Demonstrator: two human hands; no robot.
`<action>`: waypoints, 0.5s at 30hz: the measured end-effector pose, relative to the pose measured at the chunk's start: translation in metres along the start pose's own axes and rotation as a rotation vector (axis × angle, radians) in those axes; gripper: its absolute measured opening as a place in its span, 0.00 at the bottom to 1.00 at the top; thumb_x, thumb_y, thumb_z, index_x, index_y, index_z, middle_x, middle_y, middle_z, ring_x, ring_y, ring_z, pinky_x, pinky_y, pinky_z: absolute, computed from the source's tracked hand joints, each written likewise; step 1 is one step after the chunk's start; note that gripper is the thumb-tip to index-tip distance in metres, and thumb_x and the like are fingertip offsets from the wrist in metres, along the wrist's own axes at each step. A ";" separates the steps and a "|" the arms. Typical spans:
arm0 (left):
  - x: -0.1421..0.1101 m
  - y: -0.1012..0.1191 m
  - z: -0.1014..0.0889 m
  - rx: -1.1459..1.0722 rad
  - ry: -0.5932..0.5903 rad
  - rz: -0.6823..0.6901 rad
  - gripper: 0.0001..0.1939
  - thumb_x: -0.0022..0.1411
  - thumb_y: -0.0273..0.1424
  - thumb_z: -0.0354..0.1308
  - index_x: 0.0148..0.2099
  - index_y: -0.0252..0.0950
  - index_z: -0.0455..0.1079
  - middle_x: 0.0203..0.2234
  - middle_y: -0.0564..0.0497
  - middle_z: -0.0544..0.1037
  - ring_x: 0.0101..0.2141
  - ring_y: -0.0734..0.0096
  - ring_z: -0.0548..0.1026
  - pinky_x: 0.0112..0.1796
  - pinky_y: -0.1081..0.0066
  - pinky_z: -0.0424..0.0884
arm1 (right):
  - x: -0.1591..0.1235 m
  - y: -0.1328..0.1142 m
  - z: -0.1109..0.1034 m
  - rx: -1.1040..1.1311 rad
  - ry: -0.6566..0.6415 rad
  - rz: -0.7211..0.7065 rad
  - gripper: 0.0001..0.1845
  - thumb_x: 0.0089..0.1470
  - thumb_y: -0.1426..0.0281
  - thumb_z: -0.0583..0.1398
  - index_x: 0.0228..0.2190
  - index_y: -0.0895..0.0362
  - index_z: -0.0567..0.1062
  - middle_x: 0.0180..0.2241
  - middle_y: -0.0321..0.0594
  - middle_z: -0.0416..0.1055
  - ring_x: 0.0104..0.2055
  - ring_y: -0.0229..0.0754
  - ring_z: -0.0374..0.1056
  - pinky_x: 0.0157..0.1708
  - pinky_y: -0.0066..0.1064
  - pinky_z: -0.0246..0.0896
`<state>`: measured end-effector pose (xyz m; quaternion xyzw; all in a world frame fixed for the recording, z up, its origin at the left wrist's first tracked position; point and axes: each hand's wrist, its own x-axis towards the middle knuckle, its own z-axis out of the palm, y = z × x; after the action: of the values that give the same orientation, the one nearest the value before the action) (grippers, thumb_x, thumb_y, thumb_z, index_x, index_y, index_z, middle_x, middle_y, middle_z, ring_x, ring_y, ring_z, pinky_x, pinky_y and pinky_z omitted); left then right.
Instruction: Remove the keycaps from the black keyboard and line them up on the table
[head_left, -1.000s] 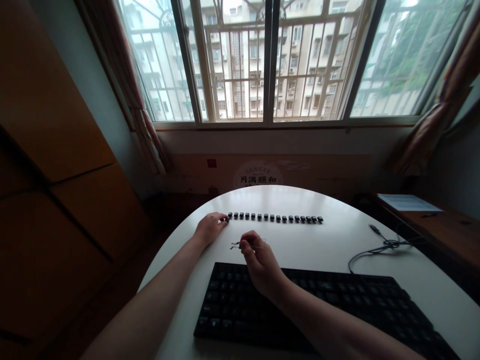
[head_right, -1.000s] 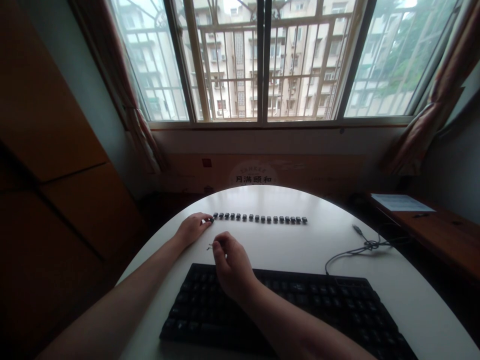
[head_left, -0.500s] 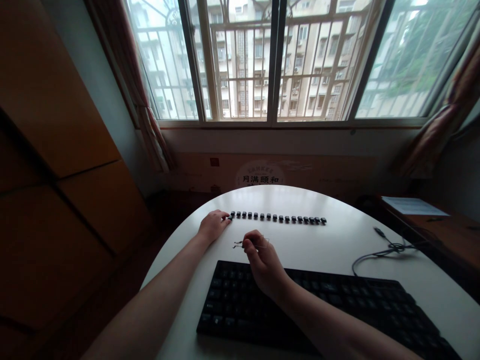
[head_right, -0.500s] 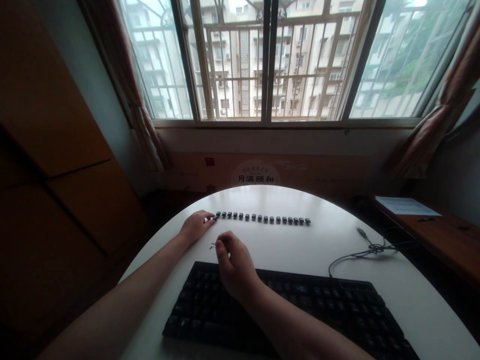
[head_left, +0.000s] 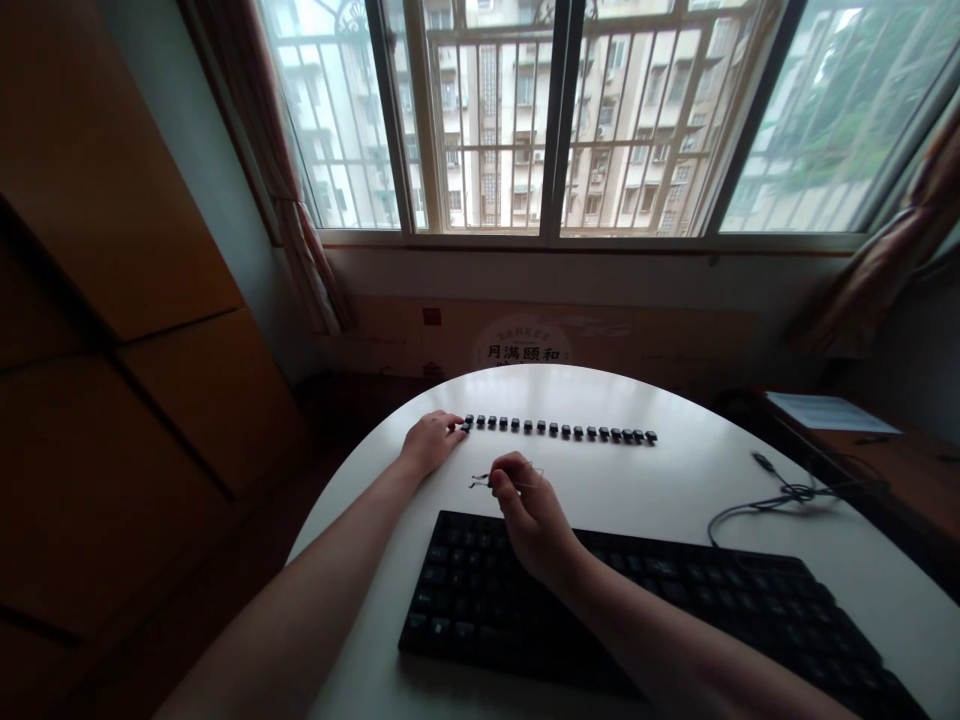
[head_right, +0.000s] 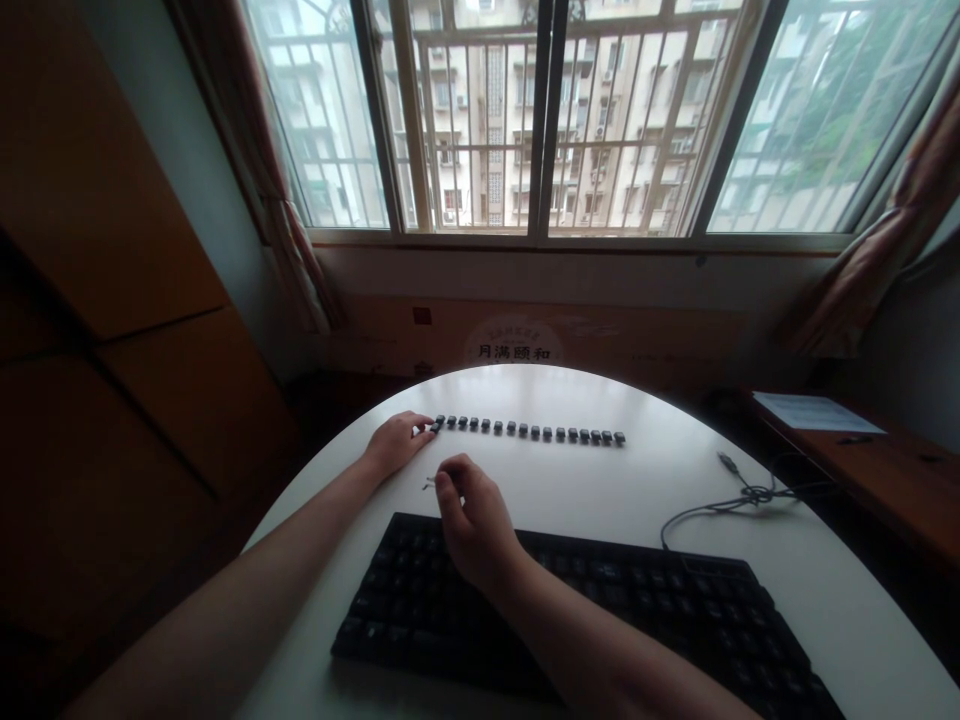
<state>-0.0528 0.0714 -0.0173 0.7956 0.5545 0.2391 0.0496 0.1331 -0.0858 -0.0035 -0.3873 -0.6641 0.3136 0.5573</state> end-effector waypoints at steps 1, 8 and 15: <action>0.000 0.000 0.000 -0.010 0.003 -0.003 0.14 0.59 0.35 0.57 0.46 0.38 0.76 0.37 0.48 0.78 0.38 0.61 0.74 0.41 0.66 0.69 | 0.000 0.001 0.000 -0.004 0.005 0.003 0.10 0.63 0.63 0.51 0.34 0.55 0.67 0.27 0.35 0.66 0.29 0.39 0.63 0.32 0.31 0.59; -0.004 0.000 -0.018 -0.108 0.047 -0.052 0.17 0.64 0.39 0.49 0.44 0.34 0.74 0.37 0.46 0.78 0.34 0.65 0.74 0.40 0.67 0.69 | -0.001 0.010 0.001 0.033 0.015 0.040 0.13 0.64 0.60 0.50 0.36 0.55 0.67 0.26 0.35 0.66 0.27 0.38 0.62 0.29 0.30 0.59; -0.027 0.009 -0.064 -0.485 -0.797 -0.160 0.22 0.53 0.50 0.62 0.26 0.34 0.69 0.19 0.52 0.71 0.17 0.78 0.63 0.16 0.76 0.52 | -0.006 0.010 0.002 0.098 -0.107 0.108 0.17 0.66 0.56 0.47 0.34 0.55 0.65 0.19 0.30 0.61 0.19 0.35 0.57 0.23 0.28 0.54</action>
<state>-0.0803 0.0315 0.0328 0.7456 0.4799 0.0331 0.4612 0.1333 -0.0856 -0.0150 -0.3774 -0.6551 0.3955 0.5216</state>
